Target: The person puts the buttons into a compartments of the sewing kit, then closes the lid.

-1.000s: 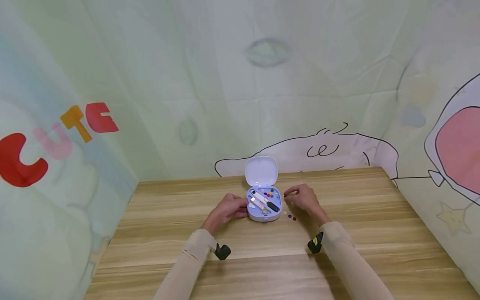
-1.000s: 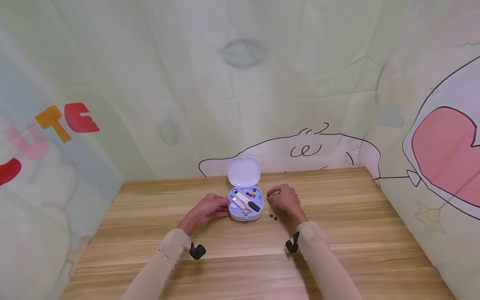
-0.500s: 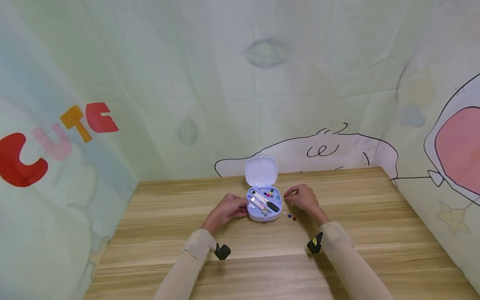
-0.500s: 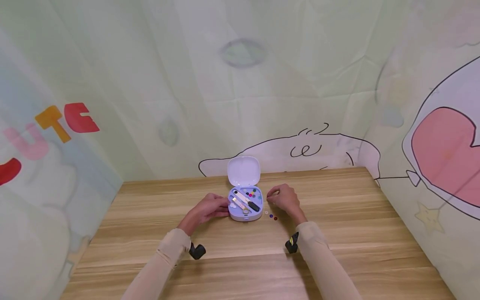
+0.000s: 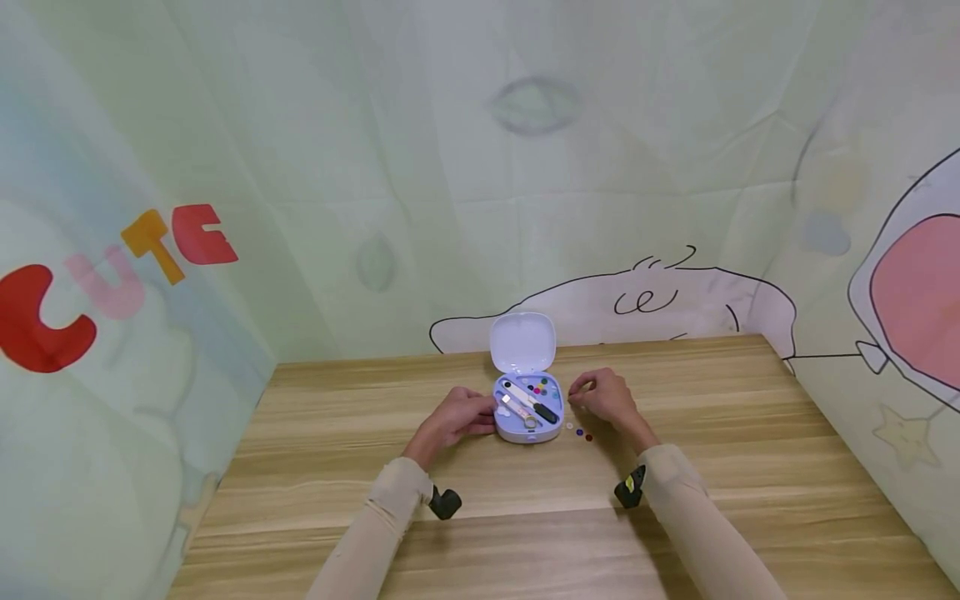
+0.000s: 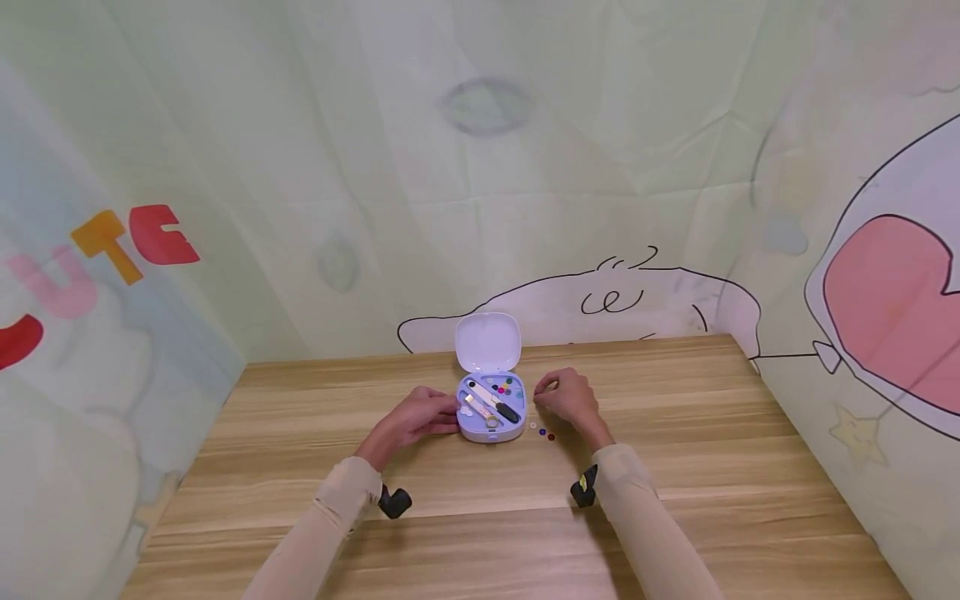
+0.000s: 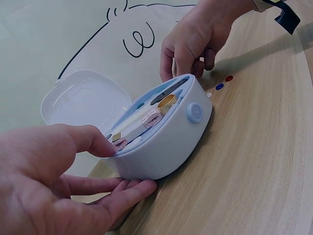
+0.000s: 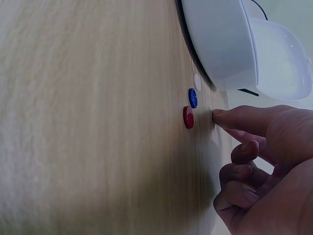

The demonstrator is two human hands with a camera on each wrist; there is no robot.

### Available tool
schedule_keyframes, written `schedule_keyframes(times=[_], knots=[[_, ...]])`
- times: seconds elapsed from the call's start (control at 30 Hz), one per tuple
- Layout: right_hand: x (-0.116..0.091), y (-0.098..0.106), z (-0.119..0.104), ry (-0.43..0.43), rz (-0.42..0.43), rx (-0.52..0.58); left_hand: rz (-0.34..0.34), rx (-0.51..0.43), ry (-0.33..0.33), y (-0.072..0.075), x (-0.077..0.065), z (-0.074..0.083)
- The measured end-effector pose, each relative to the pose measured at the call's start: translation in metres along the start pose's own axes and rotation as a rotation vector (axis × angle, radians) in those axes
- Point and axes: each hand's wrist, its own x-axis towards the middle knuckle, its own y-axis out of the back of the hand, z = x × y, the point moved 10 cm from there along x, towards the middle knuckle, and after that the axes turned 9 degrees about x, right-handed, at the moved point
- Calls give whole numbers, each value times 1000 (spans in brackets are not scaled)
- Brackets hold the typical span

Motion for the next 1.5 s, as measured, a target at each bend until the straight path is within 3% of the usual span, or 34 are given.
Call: schedule_keyframes(times=[0.77,1.5], knots=[[-3,0,2,-17,-19,41,0,9,-11,0,2,0],[-4,6,2,-47,-16,149,-6,3,-16,-1,1,0]])
